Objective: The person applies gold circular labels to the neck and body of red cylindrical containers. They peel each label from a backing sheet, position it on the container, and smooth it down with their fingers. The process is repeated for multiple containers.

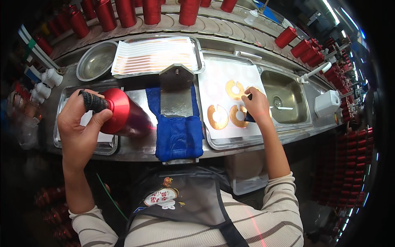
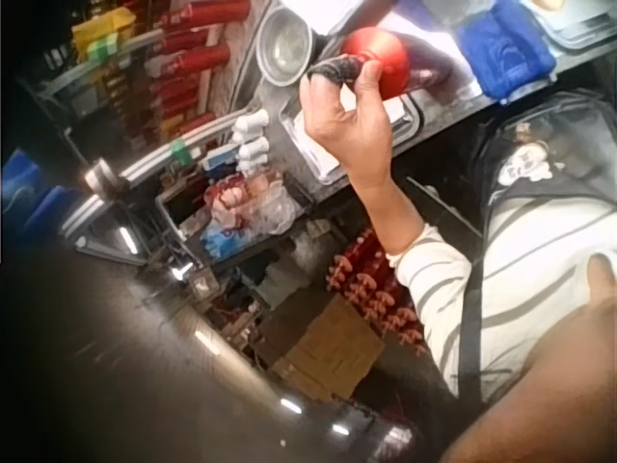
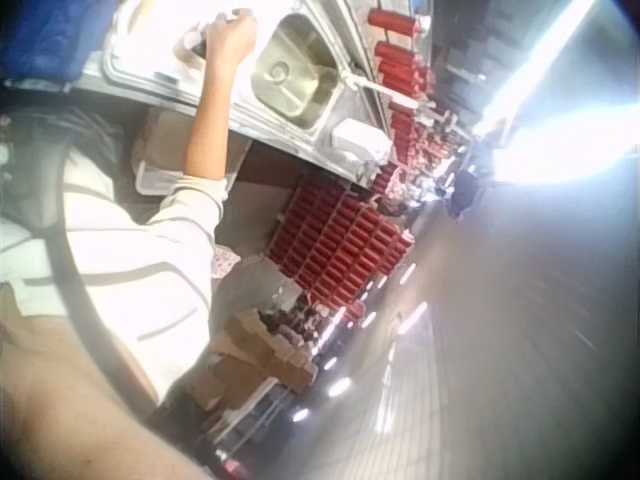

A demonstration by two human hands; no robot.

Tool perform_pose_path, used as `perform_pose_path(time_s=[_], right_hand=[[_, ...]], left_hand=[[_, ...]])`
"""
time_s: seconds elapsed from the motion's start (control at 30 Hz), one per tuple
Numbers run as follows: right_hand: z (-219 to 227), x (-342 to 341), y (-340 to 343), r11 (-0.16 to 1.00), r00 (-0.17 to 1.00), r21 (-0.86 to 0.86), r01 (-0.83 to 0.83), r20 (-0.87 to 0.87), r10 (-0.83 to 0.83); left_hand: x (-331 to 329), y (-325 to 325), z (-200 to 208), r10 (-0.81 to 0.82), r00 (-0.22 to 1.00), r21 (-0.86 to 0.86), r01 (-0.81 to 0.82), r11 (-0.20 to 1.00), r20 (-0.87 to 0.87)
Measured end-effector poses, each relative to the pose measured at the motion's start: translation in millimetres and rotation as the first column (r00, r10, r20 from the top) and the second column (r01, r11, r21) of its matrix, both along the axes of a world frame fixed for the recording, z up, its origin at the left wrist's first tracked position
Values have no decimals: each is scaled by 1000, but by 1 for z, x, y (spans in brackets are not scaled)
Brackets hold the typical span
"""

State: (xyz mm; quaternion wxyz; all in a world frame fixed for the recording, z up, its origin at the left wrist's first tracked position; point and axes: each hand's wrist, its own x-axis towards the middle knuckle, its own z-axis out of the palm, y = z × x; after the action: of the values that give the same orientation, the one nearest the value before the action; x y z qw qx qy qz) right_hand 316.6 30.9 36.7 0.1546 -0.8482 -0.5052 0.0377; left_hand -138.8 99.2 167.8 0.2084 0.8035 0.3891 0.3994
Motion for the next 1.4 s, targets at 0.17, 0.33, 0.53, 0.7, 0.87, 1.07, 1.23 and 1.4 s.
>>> perform_pose_path(time_s=[0.17,0.33,0.53,0.7,0.87,1.07,1.23,1.4], right_hand=[[-16,40,42,984,997,-173,44,64,-34],[-16,70,106,980,991,-190,-65,100,86],[-46,131,154,943,951,-126,-308,-77,301],[-59,150,175,903,887,-138,-407,-294,355],[-64,153,185,930,776,-78,-359,-579,251],[-58,144,145,938,940,261,-229,-190,282],[-8,70,94,930,873,291,-225,-364,325],[67,-55,33,987,443,155,-39,-883,156]], left_hand=[[-2,2,-7,-41,995,-11,40,999,-86],[-3,3,-10,9,996,42,-6,999,-83],[-4,3,-19,3,998,136,5,991,-59],[-20,9,-14,-76,996,-86,79,993,38],[-10,7,-5,-9,1000,-196,14,980,28],[1,5,4,54,998,-311,-40,950,38],[6,6,2,2,999,-416,16,909,44],[0,-10,-1,52,950,-120,-15,993,309]])
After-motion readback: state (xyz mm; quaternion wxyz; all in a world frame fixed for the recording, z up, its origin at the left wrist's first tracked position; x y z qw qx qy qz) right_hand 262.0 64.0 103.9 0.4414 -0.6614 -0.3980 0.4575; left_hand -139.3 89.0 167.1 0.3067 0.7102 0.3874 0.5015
